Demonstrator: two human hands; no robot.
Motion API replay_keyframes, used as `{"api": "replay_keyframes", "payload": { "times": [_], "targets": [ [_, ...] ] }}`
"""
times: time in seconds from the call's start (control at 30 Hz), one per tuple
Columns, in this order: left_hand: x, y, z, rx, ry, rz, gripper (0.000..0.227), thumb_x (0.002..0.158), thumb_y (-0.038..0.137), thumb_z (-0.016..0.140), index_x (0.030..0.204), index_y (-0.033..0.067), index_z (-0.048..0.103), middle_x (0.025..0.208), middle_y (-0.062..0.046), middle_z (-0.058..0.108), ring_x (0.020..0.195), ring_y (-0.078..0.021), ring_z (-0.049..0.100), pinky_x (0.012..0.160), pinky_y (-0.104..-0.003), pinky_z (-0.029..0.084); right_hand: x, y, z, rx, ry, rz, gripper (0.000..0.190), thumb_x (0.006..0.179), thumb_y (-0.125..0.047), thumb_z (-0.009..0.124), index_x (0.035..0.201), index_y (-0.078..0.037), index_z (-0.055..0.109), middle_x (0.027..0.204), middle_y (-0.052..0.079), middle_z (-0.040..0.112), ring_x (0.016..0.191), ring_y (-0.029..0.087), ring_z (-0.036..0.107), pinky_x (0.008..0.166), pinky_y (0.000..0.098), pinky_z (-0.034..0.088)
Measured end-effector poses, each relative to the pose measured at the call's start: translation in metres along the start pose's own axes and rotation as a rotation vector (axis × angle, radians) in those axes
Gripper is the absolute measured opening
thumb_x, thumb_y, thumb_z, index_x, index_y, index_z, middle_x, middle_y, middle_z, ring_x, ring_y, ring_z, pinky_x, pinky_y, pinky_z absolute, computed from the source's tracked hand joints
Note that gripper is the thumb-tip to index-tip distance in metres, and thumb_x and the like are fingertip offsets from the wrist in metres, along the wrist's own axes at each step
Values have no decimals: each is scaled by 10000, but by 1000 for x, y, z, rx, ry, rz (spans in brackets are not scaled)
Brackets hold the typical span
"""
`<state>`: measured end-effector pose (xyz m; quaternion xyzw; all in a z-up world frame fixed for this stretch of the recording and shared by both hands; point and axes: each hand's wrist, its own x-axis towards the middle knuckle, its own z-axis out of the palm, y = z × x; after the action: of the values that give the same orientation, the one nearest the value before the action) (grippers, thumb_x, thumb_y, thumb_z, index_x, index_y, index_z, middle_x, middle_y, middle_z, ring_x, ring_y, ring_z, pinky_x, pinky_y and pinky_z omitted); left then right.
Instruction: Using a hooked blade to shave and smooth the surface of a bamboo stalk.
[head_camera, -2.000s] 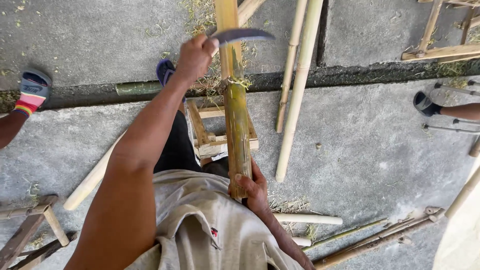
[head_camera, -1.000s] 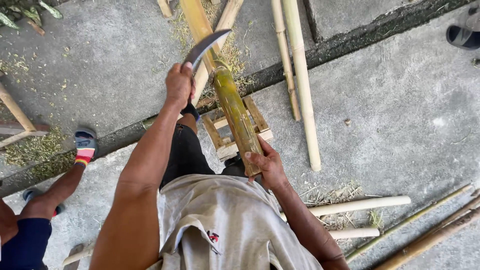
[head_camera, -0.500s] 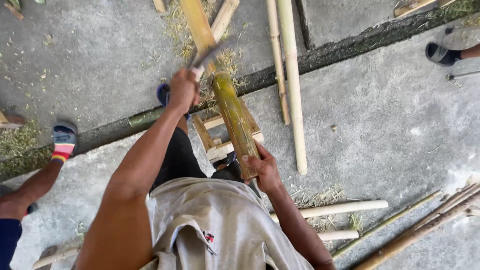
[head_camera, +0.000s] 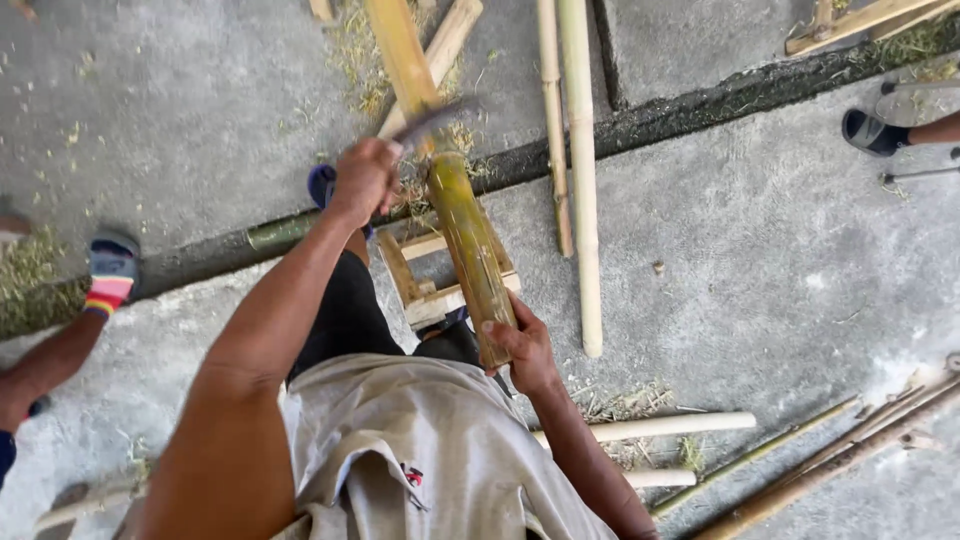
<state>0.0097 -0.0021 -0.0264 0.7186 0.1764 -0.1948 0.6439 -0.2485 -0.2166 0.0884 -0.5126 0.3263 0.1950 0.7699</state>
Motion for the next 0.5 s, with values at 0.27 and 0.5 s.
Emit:
{"api": "replay_keyframes", "payload": {
  "times": [0.27, 0.5],
  "targets": [
    [11, 3, -12, -23, -148, -9, 247, 1079, 250, 560, 963, 32, 559, 598, -10, 546, 381, -80, 455, 314, -278, 383, 6, 12, 27, -398, 19, -65, 800, 822, -234, 713, 1527, -22, 398, 1145, 155, 694, 920, 218, 689, 759, 334, 605],
    [21, 12, -30, 285, -254, 64, 226, 1051, 294, 562, 1029, 87, 649, 621, -20, 587, 379, -77, 471, 325, -263, 437, 9, 30, 21, -566, -39, -127, 854, 814, -323, 753, 1516, -10, 382, 1182, 171, 683, 1045, 233, 675, 893, 378, 582]
  ]
}}
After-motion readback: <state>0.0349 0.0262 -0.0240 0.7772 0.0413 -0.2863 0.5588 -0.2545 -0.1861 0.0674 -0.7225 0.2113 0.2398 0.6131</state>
